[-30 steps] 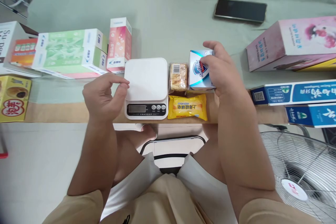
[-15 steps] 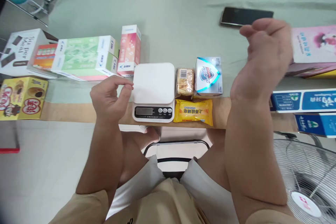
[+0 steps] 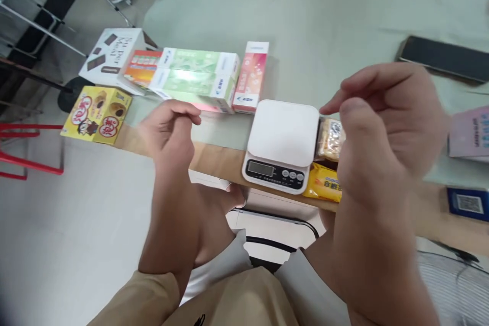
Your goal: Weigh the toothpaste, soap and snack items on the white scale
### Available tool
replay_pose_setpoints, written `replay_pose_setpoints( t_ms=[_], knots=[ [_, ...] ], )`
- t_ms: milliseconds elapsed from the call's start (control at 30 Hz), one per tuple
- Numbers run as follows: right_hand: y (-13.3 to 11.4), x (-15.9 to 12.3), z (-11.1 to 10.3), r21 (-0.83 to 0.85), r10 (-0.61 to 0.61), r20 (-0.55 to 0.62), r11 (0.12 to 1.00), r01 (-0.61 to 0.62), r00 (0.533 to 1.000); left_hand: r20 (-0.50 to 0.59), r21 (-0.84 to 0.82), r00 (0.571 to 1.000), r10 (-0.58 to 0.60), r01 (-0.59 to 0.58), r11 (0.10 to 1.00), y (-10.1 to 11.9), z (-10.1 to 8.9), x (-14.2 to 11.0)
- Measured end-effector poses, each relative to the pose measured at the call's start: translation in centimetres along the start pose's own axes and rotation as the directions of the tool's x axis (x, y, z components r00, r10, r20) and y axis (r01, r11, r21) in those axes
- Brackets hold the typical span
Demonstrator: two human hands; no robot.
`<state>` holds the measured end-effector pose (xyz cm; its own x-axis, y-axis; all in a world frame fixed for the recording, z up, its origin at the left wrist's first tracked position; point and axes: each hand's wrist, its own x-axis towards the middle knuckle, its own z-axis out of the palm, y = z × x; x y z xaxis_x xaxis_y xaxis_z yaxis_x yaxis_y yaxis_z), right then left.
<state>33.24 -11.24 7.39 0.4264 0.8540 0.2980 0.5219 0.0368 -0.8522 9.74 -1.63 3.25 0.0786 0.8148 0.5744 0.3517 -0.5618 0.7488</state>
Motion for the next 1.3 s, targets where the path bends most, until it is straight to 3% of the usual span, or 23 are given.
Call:
replay_pose_setpoints(
  t_ms=[33,100,167,200,300,367,433,533,600,733,800,933,1033,1167,1233,1300],
  knots=[
    [-0.7,-0.3,0.9,0.046,-0.012,-0.039,0.999,0.014,0.999,-0.087,0.003,0.996,0.0,0.001,1.0,-0.3,-1.0,0.2],
    [-1.6,-0.7,2.7,0.079,-0.054,-0.004,0.995,0.054,0.999,-0.283,-0.054,0.959,-0.014,-0.001,0.999,-1.2,-3.4,0.6],
    [-2.4,-0.8,4.7,0.082,-0.159,0.193,0.986,0.146,0.968,-0.482,-0.169,0.87,-0.109,0.03,0.985,-2.4,-6.0,0.8],
    [-2.9,-0.7,5.8,0.077,-0.23,0.319,0.973,0.216,0.919,-0.564,-0.221,0.809,-0.168,0.048,0.974,-2.9,-7.3,0.8],
    [-5.2,0.0,10.2,0.043,-0.366,0.61,0.901,0.431,0.703,-0.737,-0.342,0.59,-0.331,0.098,0.935,-4.2,-10.9,0.9],
    [-7.3,0.7,14.2,0.026,-0.388,0.695,0.855,0.518,0.605,-0.751,-0.453,0.459,-0.474,0.164,0.876,-4.7,-12.9,0.9],
    [-9.3,1.2,19.2,0.056,-0.432,0.74,0.804,0.592,0.516,-0.694,-0.57,0.368,-0.619,0.245,0.784,-5.1,-14.7,0.6],
    [-11.6,1.5,27.4,0.101,-0.498,0.798,0.666,0.739,0.34,-0.633,-0.627,0.329,-0.701,0.313,0.713,-5.8,-17.0,0.0],
    [-12.6,1.5,32.3,0.101,-0.486,0.836,0.591,0.801,0.254,-0.611,-0.649,0.275,-0.742,0.362,0.669,-6.4,-18.3,-0.6],
    [-13.2,1.4,38.8,0.086,-0.437,0.879,0.54,0.837,0.191,-0.492,-0.726,0.134,-0.861,0.483,0.49,-7.8,-20.1,-1.5],
    [-13.0,1.2,40.1,0.083,-0.413,0.894,0.534,0.842,0.174,-0.447,-0.745,0.094,-0.89,0.512,0.428,-8.7,-20.5,-1.7],
    [-12.9,0.1,39.8,0.056,-0.383,0.908,0.514,0.856,0.171,-0.376,-0.779,0.104,-0.921,0.504,0.374,-10.7,-20.3,-1.7],
    [-13.0,-1.2,38.2,0.019,-0.364,0.91,0.515,0.857,0.199,-0.41,-0.785,0.071,-0.909,0.48,0.392,-11.8,-19.9,-1.7],
    [-12.5,-2.8,36.0,0.031,-0.381,0.903,0.52,0.854,0.199,-0.505,-0.777,0.036,-0.862,0.417,0.473,-11.6,-19.8,-2.1],
    [-12.0,-3.5,34.9,0.03,-0.393,0.895,0.528,0.849,0.213,-0.538,-0.77,0.066,-0.841,0.367,0.521,-10.9,-19.9,-2.4],
    [-11.7,-4.0,33.5,0.027,-0.401,0.886,0.544,0.838,0.232,-0.576,-0.749,0.126,-0.807,0.314,0.584,-9.9,-20.2,-2.6]
  ],
)
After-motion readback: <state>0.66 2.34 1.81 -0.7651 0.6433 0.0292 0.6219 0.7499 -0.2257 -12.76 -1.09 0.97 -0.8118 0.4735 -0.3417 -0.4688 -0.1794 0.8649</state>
